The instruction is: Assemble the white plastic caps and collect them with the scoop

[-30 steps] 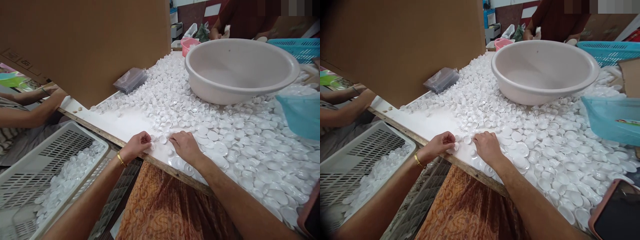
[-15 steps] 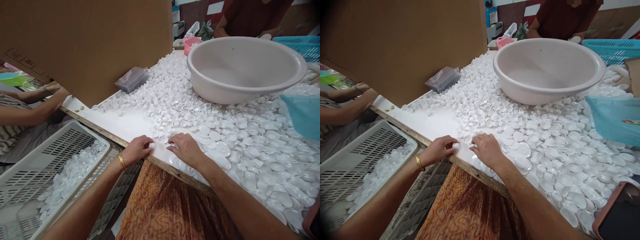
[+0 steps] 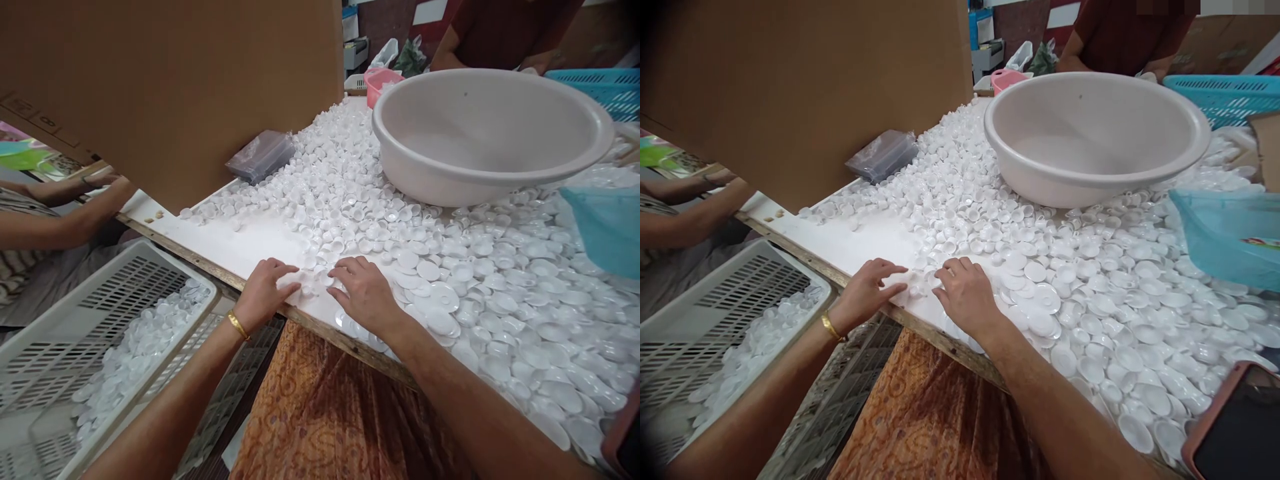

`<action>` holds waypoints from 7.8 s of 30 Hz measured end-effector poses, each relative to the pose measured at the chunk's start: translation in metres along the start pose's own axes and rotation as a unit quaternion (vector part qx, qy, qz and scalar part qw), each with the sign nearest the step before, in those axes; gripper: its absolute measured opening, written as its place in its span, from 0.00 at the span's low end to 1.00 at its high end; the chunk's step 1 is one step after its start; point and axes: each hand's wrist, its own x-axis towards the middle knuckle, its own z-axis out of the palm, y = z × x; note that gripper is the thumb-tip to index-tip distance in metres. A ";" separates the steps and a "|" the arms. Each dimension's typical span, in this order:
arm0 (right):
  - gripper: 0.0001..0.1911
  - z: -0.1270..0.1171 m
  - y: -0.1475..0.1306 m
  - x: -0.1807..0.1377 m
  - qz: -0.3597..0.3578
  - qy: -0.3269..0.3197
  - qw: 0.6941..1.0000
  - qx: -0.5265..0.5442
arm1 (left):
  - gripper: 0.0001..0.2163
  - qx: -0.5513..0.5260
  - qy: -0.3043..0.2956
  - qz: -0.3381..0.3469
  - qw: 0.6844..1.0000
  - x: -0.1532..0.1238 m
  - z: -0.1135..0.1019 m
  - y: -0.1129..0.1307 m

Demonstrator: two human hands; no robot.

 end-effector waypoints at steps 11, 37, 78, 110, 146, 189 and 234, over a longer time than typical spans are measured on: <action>0.05 0.001 0.000 -0.002 0.030 -0.036 0.997 0.056 | 0.10 -0.085 -0.038 -0.044 0.995 0.033 0.002 0.000; 0.08 0.005 -0.003 -0.005 0.011 -0.031 0.996 0.086 | 0.12 0.020 -0.057 0.001 0.998 0.038 0.016 0.030; 0.11 -0.018 0.039 -0.001 0.178 0.010 0.982 -0.060 | 0.09 0.088 -0.096 0.070 0.989 0.043 0.007 0.054; 0.09 -0.018 0.038 -0.002 0.185 -0.034 0.970 -0.156 | 0.08 0.173 -0.056 0.162 0.970 0.063 0.045 0.089; 0.14 -0.005 0.027 -0.003 0.093 0.007 0.994 -0.056 | 0.09 -0.081 -0.032 -0.198 0.976 0.070 -0.005 -0.031; 0.13 -0.004 0.021 -0.003 0.085 -0.013 0.995 -0.041 | 0.10 0.030 -0.102 -0.058 0.993 0.055 -0.007 0.007; 0.13 -0.014 0.034 0.000 0.104 0.038 0.992 -0.065 | 0.08 0.242 -0.024 0.152 0.958 0.052 0.025 0.059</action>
